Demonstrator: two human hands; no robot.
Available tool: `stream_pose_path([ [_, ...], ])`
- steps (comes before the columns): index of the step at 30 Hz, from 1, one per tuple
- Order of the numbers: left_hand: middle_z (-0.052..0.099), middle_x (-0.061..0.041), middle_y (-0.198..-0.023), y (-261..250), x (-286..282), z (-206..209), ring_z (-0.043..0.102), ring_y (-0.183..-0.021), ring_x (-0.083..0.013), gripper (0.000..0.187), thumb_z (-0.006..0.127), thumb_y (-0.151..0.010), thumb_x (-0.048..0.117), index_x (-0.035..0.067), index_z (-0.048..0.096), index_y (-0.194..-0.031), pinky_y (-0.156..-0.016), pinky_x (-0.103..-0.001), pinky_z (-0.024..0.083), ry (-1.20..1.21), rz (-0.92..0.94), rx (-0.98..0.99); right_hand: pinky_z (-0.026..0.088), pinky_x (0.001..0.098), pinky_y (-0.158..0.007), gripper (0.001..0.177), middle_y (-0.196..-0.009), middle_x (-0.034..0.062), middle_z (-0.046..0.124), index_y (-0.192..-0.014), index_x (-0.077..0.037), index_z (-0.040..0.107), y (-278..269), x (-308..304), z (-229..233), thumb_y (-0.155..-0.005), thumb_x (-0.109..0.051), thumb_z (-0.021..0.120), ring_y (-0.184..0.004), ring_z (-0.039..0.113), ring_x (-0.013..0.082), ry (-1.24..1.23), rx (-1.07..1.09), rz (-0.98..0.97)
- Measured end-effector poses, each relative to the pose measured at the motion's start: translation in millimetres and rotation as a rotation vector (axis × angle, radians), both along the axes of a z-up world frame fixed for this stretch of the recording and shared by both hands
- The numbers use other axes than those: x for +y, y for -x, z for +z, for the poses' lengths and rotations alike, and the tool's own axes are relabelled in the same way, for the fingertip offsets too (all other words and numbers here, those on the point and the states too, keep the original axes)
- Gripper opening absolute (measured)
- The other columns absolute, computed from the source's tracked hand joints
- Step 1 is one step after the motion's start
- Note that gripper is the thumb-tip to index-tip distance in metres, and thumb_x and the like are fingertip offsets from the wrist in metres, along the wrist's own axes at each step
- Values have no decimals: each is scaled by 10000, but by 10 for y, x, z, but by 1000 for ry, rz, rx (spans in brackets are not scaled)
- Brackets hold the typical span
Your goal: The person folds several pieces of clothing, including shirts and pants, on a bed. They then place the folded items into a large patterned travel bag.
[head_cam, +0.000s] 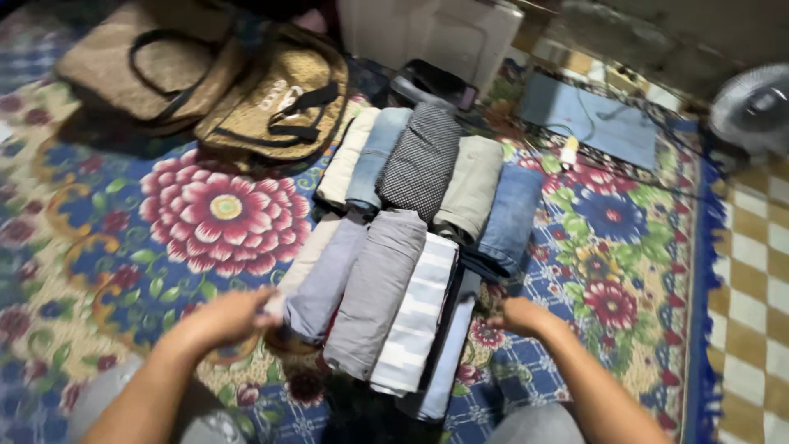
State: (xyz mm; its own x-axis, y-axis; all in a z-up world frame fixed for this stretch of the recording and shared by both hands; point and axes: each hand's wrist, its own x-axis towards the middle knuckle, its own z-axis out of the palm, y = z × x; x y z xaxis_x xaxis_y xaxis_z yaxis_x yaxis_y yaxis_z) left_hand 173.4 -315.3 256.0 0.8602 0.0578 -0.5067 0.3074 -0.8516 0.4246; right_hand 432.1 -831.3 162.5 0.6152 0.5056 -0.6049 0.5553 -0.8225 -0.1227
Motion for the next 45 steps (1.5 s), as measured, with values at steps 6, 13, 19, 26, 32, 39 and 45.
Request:
stream_pose_path([
  [6,665,-179,-1269,20,-256,707,640,-1174,-374,637,737,-862,461,175,546,-1399,-975,-471,512,-319,174,-107,549,424,-947,535,-1183,176,729,-1302,-92,658,-28,77,-443,-986,-524,649,-1097,691,349,87,339,207],
  [13,715,-191,-1201,194,-272,2050,698,-1077,-369,636,665,-876,488,186,556,-1426,-921,-448,542,-212,229,-371,554,411,-920,496,-1152,161,740,-1300,-106,676,156,271,-182,-1011,-508,649,-1063,704,331,33,459,366],
  [19,708,-192,-1237,-326,945,1802,685,-1114,-365,662,691,-877,507,117,579,-1401,-949,-446,538,-283,98,-297,557,400,-897,463,-1125,149,750,-1299,-118,691,-259,93,-100,-1033,-494,649,-1033,715,315,-188,98,23],
  [26,763,-173,-1243,-1372,2907,121,727,-1147,-358,440,676,-929,394,97,759,-1242,-984,-470,569,-472,-14,-56,562,387,-870,426,-1094,134,761,-1298,-132,708,-593,457,307,-1058,-478,649,-999,728,298,-58,-571,-561],
  [32,678,-148,-1198,-2364,3119,-1772,544,-1244,-346,269,695,-875,315,128,789,-1044,-998,-573,419,-437,16,-563,565,376,-846,395,-1068,121,770,-1297,-144,723,-209,10,780,-1080,-465,649,-970,739,282,89,-750,-705],
  [39,673,-224,-1086,-3599,2439,-2006,571,-1100,-414,561,688,-736,544,32,779,-947,-905,-588,444,-538,-251,-989,566,360,-794,351,-1083,87,771,-1301,-198,742,1030,1807,1764,-1034,-408,658,-935,748,249,-45,-810,-575],
  [45,686,-273,-1051,-4154,2201,-2712,670,-867,-388,298,593,-913,247,4,758,-964,-568,-546,564,-569,-273,-870,566,363,-780,328,-1023,94,747,-1156,-128,726,1285,3900,1576,-829,-130,758,-892,724,279,-404,-591,-243],
])
